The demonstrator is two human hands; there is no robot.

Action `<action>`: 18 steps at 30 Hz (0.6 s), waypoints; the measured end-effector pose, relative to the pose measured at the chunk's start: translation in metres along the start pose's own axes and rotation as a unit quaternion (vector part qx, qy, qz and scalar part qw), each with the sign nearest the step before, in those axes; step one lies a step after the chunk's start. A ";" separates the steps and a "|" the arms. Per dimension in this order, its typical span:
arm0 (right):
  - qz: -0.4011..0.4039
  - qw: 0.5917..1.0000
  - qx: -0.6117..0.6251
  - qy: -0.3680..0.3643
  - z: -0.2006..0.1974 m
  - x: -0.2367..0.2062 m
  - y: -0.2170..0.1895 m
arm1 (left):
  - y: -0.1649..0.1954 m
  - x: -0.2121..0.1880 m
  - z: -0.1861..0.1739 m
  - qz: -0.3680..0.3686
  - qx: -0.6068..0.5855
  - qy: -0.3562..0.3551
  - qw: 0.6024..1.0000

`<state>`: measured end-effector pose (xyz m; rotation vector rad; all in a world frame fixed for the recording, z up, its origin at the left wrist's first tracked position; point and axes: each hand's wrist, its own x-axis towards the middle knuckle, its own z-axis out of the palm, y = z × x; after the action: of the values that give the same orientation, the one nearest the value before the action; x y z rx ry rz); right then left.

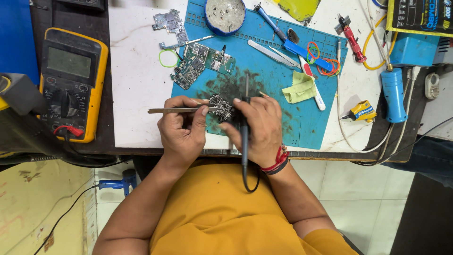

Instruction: The person solders a small circuit board on a workbench, holding the board with tweezers in one hand and a soldering iron in the other while working on its components. At the end, the person opens a drawer under the bench and places an item inside.

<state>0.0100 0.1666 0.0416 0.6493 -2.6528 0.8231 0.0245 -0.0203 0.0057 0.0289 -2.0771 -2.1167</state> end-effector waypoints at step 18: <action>0.104 0.978 0.168 0.071 -0.004 -0.018 0.003 | 0.000 -0.004 0.010 0.041 0.065 -0.036 0.996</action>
<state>0.0244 0.1777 0.0363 0.3704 -2.5020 1.3428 0.0267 -0.0099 0.0059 -0.1145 -2.2136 -1.9600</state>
